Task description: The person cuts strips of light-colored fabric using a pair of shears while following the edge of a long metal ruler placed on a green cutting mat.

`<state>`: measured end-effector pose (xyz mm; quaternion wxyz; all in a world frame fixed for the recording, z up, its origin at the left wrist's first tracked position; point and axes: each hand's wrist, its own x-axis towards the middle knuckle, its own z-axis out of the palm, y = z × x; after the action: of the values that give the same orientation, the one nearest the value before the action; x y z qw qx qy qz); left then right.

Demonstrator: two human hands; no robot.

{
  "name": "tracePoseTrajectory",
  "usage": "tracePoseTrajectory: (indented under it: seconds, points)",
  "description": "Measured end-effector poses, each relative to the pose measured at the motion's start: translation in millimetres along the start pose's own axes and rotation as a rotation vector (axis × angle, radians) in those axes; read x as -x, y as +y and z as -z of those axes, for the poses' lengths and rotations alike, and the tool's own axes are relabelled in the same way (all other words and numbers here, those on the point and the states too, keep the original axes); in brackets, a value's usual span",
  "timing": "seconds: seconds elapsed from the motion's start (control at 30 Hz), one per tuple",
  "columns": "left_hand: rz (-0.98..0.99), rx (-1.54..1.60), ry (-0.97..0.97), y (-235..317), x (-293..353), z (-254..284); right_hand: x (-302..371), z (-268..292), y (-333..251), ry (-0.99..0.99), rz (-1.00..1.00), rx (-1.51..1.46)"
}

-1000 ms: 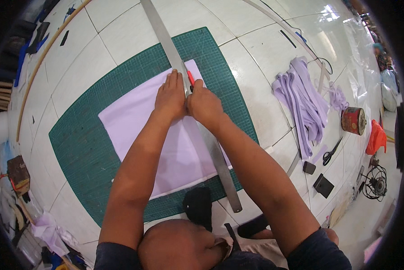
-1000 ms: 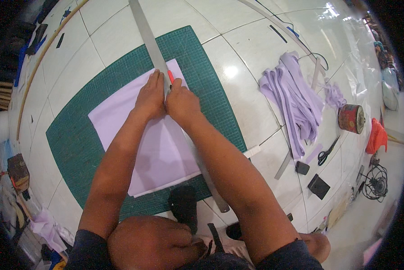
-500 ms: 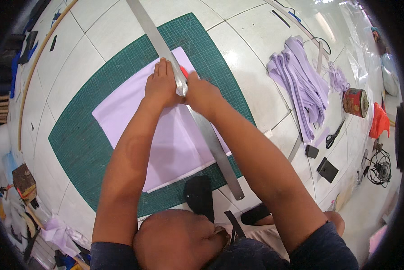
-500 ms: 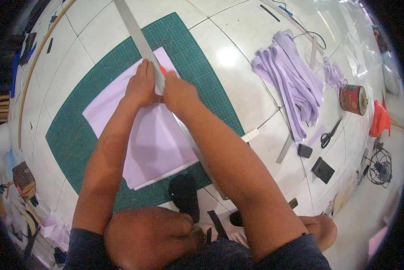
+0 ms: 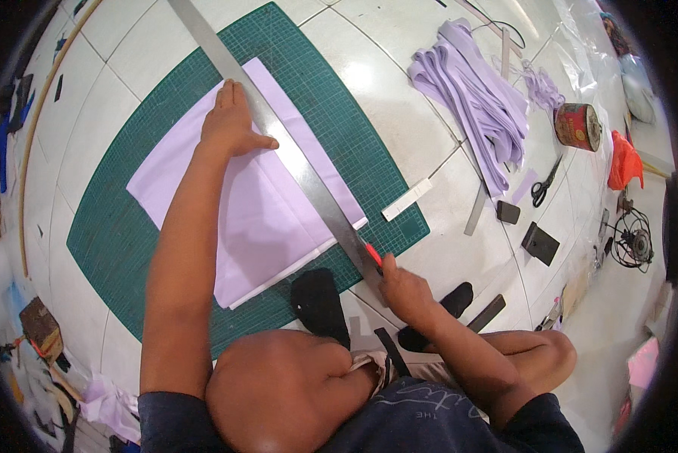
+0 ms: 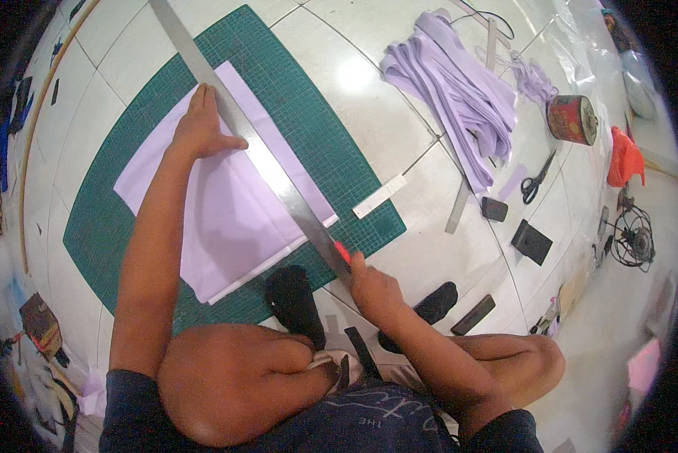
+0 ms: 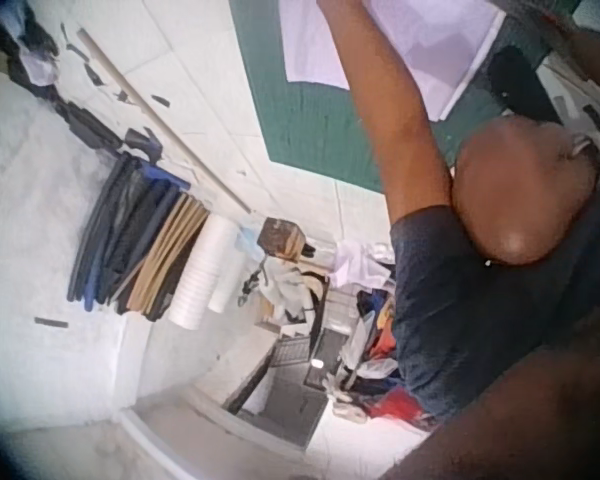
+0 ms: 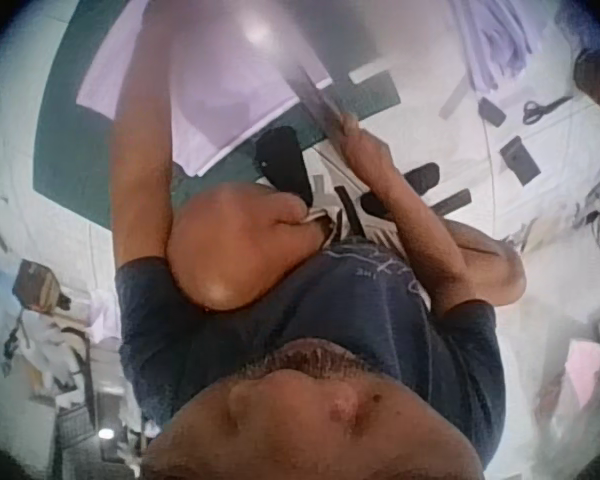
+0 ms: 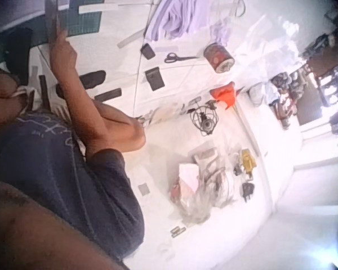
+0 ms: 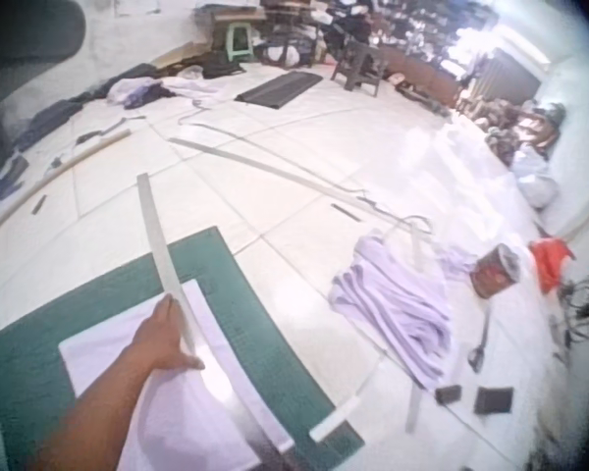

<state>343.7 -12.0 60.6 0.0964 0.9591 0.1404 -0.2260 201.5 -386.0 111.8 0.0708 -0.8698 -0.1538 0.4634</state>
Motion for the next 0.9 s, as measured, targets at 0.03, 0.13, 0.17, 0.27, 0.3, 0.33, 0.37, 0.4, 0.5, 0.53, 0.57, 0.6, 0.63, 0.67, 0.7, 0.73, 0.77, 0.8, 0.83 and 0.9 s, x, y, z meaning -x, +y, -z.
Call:
tracePoseTrajectory:
  seconds: [0.03,0.13,0.17,0.27,0.3,0.33,0.37,0.4,0.5,0.53,0.57,0.6,0.63,0.67,0.7,0.73,0.77,0.8,0.83,0.9]
  points:
    - [0.004,-0.01,-0.004,2.0,-1.1,2.2,14.3,-3.7,11.0,-0.006,-0.003,0.028]
    - [-0.005,0.012,-0.001,-1.0,-4.6,-1.6,31.5,3.4,18.9,0.031,-0.047,0.047]
    - [0.007,0.003,0.009,-9.1,-3.5,-4.0,35.5,19.4,10.3,0.07,-0.078,0.014]
    - [0.057,0.155,0.106,-4.3,-10.6,10.7,25.9,45.1,15.1,0.258,-0.079,-0.166]
    - [0.105,0.238,0.073,-0.7,-13.7,18.0,21.6,52.1,17.9,0.327,-0.063,-0.237]
    - [0.113,0.185,0.317,0.2,-21.7,10.2,13.0,54.2,20.9,0.355,-0.068,-0.337]
    - [0.115,0.163,0.374,0.6,-31.9,10.2,4.5,54.1,22.7,0.378,-0.054,-0.394]
    - [0.119,0.14,0.425,2.8,-41.6,10.8,-4.1,50.9,24.6,0.394,-0.041,-0.452]
    - [0.099,0.021,0.433,10.4,-62.6,15.3,-27.5,39.3,24.8,0.431,0.034,-0.603]
    - [0.086,-0.027,0.412,13.4,-66.3,16.9,-32.9,36.9,21.1,0.442,0.065,-0.649]
    - [0.071,-0.021,0.377,10.7,-70.7,18.6,-38.8,36.7,13.7,0.432,0.067,-0.664]
    - [0.059,-0.02,0.343,3.7,-73.4,21.8,-44.8,36.6,4.1,0.42,0.075,-0.68]
    - [0.05,-0.019,0.309,-3.2,-75.7,24.8,-51.1,37.4,-4.6,0.407,0.084,-0.695]
    - [0.06,0.062,0.282,-8.5,-76.3,24.7,-58.8,38.4,-10.4,0.404,0.09,-0.702]
    - [0.065,0.147,0.254,-9.6,-76.1,23.9,-66.2,40.8,-13.4,0.405,0.091,-0.707]
    - [0.072,0.232,0.226,-9.9,-76.6,22.8,-74.2,44.1,-16.2,0.405,0.094,-0.711]
    - [0.065,0.242,0.24,-7.1,-74.8,23.0,-82.6,45.4,-19.8,0.398,0.095,-0.719]
    - [0.063,0.253,0.253,-3.2,-71.3,23.9,-88.1,51.2,-24.2,0.37,0.102,-0.702]
    - [0.061,0.264,0.267,0.1,-67.2,24.6,-92.7,59.4,-28.4,0.342,0.109,-0.683]
    - [0.01,0.335,0.353,-12.8,-68.4,25.1,-105.4,69.7,-46.4,0.325,0.156,-0.635]
